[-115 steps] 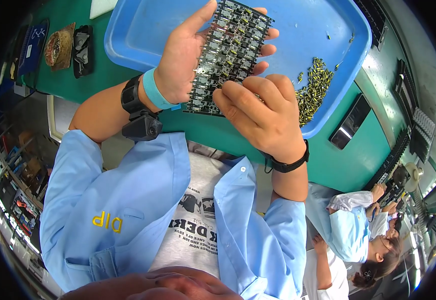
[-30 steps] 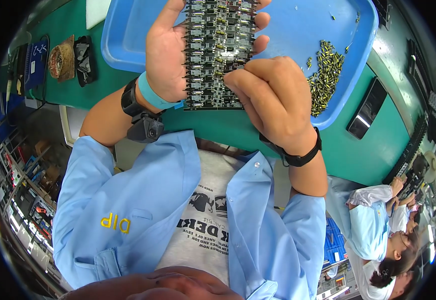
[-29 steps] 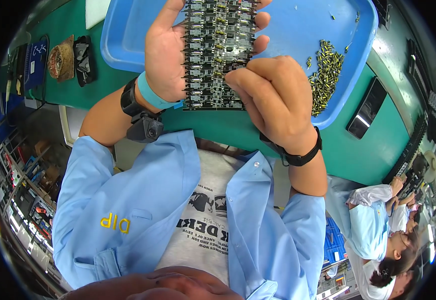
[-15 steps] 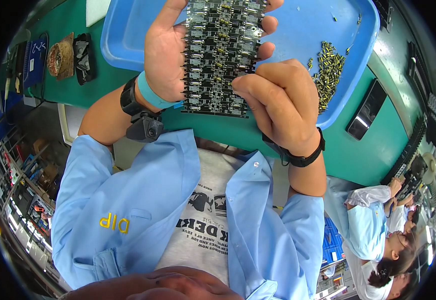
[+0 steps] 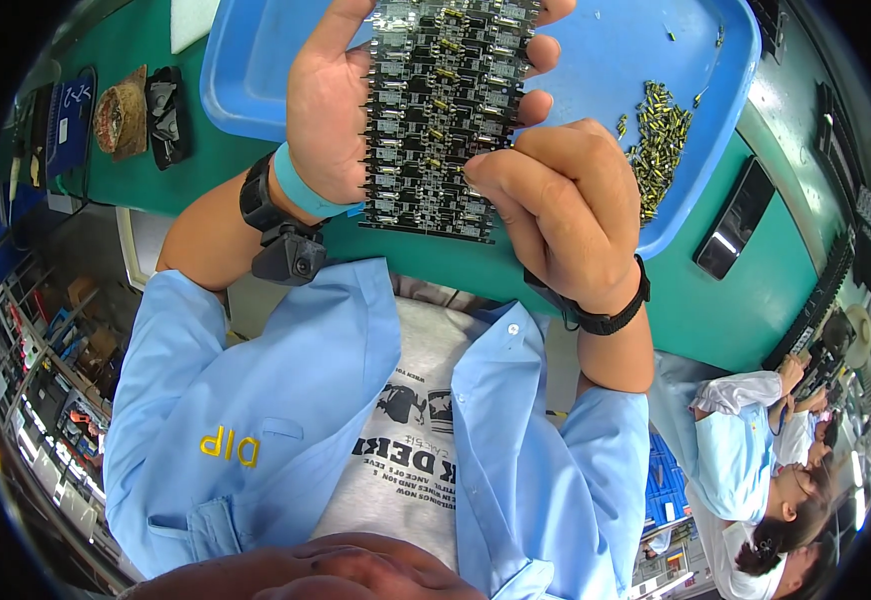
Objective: The person picks up a circuit board and manually inserts small electronic components into it one by one. After filling the board, the person places it into a tray, picks up a new board, and continues the process.
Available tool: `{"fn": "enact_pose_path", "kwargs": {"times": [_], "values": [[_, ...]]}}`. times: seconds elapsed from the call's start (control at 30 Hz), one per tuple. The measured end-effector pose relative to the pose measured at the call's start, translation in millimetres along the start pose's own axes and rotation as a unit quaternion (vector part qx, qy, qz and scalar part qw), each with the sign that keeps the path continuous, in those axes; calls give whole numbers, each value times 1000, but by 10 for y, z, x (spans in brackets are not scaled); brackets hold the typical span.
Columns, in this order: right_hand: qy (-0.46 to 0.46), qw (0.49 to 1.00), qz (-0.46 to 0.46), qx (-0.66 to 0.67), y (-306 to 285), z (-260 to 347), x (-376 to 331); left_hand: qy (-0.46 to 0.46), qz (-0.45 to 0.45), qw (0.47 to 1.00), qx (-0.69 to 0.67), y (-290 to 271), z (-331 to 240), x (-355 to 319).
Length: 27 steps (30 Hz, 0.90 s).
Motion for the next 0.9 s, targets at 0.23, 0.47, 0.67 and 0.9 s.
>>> {"fn": "enact_pose_path", "kwargs": {"times": [0.23, 0.47, 0.67, 0.9], "values": [[-1, 994, 110, 20, 66, 81, 43, 14, -5, 1000, 12, -81, -27, -41], [25, 990, 140, -4, 164, 71, 46, 31, -9, 998, 46, -168, -99, -55], [18, 992, 126, -20, 199, 63, 30, 55, -22, 996, 70, -201, -152, -72], [3, 991, 123, -57, 196, 82, 25, 161, -290, 897, 293, -191, -214, -87]]}}
Point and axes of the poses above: each hand's wrist, its own x-axis towards the middle knuckle, its own y-axis out of the palm, z = x × y, the point moved 8 cm from there along x, towards the middle knuckle, and after that the axes turned 5 degrees about -x, right-handed, at the moved point
